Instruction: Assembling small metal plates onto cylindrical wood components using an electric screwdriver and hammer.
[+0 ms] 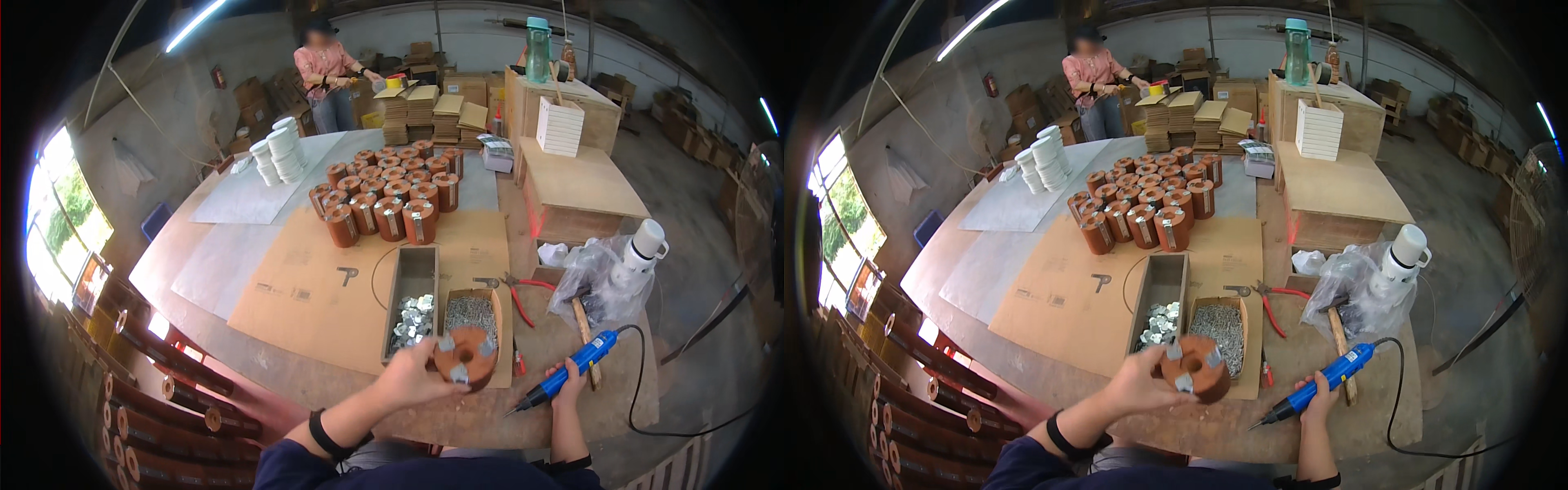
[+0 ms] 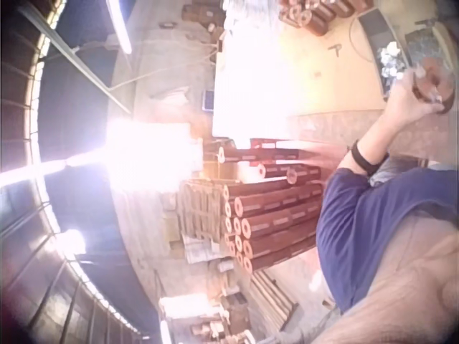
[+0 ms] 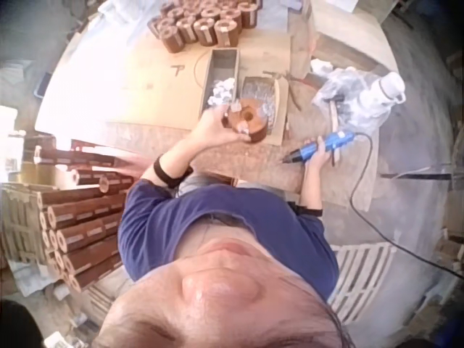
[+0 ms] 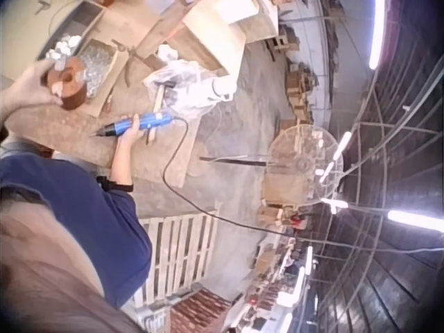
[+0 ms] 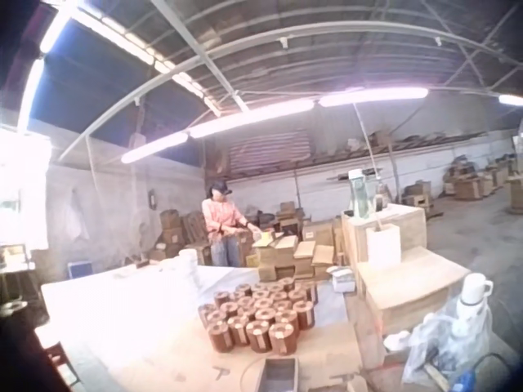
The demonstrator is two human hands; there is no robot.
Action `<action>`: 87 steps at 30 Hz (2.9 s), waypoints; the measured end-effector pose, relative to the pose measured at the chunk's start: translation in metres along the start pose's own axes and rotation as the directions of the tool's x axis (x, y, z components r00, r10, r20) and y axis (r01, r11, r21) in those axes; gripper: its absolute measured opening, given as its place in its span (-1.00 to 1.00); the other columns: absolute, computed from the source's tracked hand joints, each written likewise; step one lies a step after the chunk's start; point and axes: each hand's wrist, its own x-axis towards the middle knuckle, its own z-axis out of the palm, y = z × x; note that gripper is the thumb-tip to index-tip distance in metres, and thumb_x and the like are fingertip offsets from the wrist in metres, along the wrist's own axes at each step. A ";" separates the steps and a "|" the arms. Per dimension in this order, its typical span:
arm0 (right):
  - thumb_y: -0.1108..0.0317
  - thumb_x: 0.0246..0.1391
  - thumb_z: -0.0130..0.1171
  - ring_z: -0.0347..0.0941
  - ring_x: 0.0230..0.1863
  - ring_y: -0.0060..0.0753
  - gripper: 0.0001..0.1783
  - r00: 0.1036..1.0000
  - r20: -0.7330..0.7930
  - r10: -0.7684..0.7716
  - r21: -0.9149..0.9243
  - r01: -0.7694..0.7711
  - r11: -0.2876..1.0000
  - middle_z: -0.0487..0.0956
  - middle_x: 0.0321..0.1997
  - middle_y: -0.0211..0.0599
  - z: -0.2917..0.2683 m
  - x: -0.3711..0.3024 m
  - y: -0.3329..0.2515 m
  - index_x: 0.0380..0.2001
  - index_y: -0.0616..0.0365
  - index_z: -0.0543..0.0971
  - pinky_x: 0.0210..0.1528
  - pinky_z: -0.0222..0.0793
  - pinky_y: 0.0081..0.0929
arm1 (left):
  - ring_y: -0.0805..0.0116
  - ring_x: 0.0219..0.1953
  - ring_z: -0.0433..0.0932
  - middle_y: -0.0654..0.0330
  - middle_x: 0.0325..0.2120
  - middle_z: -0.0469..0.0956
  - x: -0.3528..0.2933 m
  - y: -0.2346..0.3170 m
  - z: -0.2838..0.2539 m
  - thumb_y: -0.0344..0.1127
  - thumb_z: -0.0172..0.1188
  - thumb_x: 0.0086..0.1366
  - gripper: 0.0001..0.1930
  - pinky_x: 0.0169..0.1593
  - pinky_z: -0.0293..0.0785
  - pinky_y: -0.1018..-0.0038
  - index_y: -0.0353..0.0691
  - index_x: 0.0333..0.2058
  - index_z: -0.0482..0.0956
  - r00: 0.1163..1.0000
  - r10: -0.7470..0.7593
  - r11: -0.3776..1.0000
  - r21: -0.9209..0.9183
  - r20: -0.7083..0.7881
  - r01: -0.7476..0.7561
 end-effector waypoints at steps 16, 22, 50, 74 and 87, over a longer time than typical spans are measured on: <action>0.38 -0.09 0.08 0.40 -0.61 -0.36 -0.64 0.999 0.018 -0.042 0.075 0.041 0.996 0.41 -0.55 -0.23 -0.004 -0.009 0.002 -0.21 0.20 0.25 -0.50 0.46 -0.37 | 0.07 -0.25 0.51 -0.05 -0.41 0.54 0.272 -0.071 -0.026 0.22 0.30 -0.25 -0.19 -0.10 0.34 0.27 -0.41 -0.20 0.39 0.955 -0.007 0.764 0.615 -0.296 0.197; 0.34 -0.11 0.08 0.39 -0.63 -0.34 -0.63 0.999 0.002 -0.040 0.047 0.040 0.998 0.41 -0.57 -0.21 -0.008 -0.007 0.007 -0.21 0.18 0.26 -0.51 0.44 -0.34 | 0.13 -0.05 0.39 -0.04 -0.20 0.47 0.314 -0.118 -0.013 0.24 0.28 -0.22 -0.18 0.14 0.07 0.26 -0.39 -0.16 0.39 0.914 -0.016 0.764 0.585 -0.405 0.273; 0.33 -0.07 0.07 0.37 -0.61 -0.36 -0.68 0.999 0.039 -0.036 0.061 0.034 0.998 0.40 -0.57 -0.24 -0.005 -0.009 0.001 -0.25 0.19 0.29 -0.49 0.38 -0.37 | 0.00 0.04 0.29 -0.08 0.01 0.26 0.195 -0.085 -0.076 -0.07 0.28 -0.04 -0.24 0.09 0.24 0.32 -0.32 0.08 0.19 0.982 0.150 0.888 0.423 0.110 -0.183; 0.30 -0.08 0.14 0.37 -0.56 -0.37 -0.73 0.998 0.066 0.003 0.119 -0.011 0.993 0.38 -0.54 -0.30 -0.006 0.005 0.004 -0.38 0.20 0.32 -0.44 0.39 -0.39 | 0.34 -0.56 0.50 0.22 -0.63 0.48 -0.088 -0.173 0.009 -0.28 0.23 -0.01 -0.83 -0.45 0.41 0.46 -0.19 -0.45 0.49 0.667 -0.221 0.914 0.088 -0.712 0.397; 0.31 -0.09 0.15 0.36 -0.56 -0.37 -0.73 0.999 0.035 0.000 0.114 -0.004 0.994 0.39 -0.53 -0.28 -0.007 0.006 0.001 -0.40 0.20 0.32 -0.41 0.40 -0.37 | 0.40 -0.60 0.45 0.24 -0.64 0.43 -0.087 -0.175 0.014 -0.31 0.24 -0.01 -0.82 -0.51 0.36 0.51 -0.20 -0.43 0.47 0.666 -0.098 0.916 0.196 -0.739 0.351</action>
